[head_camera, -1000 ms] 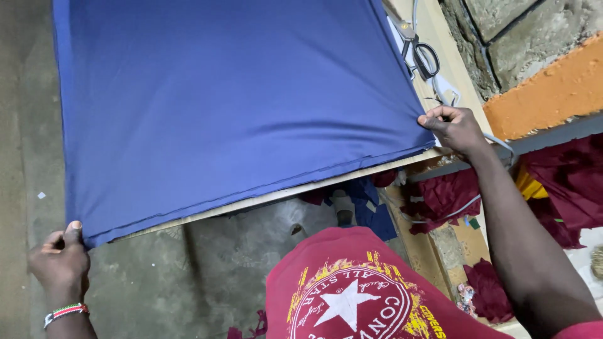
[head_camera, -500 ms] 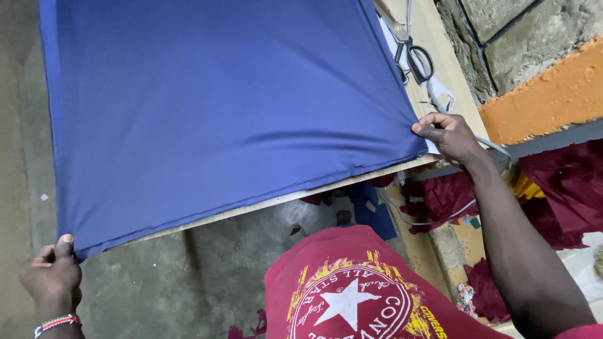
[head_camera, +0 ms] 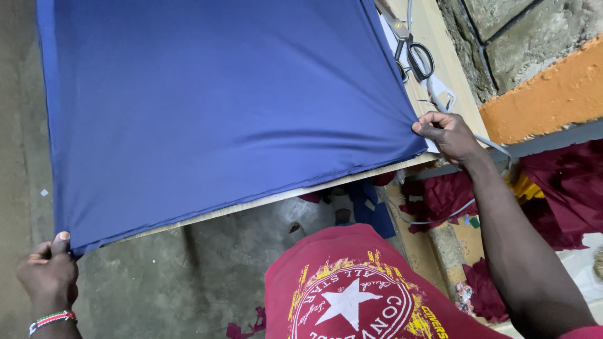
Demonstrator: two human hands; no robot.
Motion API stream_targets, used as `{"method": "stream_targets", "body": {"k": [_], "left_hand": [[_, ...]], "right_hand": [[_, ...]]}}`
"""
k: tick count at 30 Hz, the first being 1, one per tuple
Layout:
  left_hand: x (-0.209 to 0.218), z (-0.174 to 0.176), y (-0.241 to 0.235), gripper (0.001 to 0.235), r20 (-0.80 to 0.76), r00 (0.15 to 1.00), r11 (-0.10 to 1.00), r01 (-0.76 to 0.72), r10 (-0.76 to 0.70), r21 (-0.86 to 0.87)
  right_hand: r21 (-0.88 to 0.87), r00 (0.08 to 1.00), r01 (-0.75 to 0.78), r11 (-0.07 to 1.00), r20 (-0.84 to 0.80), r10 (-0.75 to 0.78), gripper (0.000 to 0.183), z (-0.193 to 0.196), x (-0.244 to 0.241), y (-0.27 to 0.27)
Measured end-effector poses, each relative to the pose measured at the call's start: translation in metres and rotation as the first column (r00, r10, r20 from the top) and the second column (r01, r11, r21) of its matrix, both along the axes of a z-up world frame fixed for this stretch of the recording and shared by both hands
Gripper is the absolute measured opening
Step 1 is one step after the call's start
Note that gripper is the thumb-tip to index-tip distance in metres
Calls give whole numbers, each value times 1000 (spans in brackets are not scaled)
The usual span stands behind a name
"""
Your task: Unfolding, smoothing, and cutting a notch in a large piece of blue fabric on a cutting table
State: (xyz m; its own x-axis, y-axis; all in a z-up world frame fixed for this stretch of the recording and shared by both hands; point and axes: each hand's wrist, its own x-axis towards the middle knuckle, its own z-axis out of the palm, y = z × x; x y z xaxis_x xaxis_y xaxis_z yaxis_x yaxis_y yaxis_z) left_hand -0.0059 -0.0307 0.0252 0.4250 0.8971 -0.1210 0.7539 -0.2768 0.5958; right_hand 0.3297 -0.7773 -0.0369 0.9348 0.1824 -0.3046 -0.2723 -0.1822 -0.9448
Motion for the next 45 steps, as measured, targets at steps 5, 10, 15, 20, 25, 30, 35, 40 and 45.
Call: {"method": "stream_targets", "body": {"k": [5, 10, 15, 20, 25, 30, 35, 40, 45], "left_hand": [[1, -1, -1, 56, 46, 999, 1000, 5, -4, -19], [-3, -11, 5, 51, 66, 997, 1000, 29, -28, -10], [-4, -11, 3, 54, 74, 996, 999, 49, -50, 17], [-3, -20, 12, 39, 102, 995, 1000, -10, 11, -12], [-10, -33, 23, 38, 113, 993, 997, 34, -41, 66], [-11, -48, 30, 32, 169, 985, 999, 14, -18, 28], [-3, -60, 43, 21, -50, 996, 934, 86, -73, 346], [105, -2, -53, 27, -23, 933, 581, 243, -358, 777], [233, 37, -240, 19, 187, 642, 565, 454, -744, 689]], "right_hand": [[-45, 1000, -1, 999, 1, 1, 13, 4, -3, 2], [-65, 999, -45, 997, 21, 46, 13, 6, -2, 2], [-127, 997, -71, 989, -12, 70, 19, 19, -5, 6], [-83, 996, -86, 993, 8, 87, 19, 6, -1, -1], [-94, 997, -83, 992, -9, 82, 18, 15, -5, 3], [-125, 995, -99, 987, 12, 102, 17, 22, -8, 7], [-129, 994, -106, 986, -7, 106, 19, 26, -8, 9], [-124, 994, -112, 986, -1, 113, 18, 25, -8, 8], [-58, 988, -32, 998, 152, 41, 15, 17, -17, 9]]}}
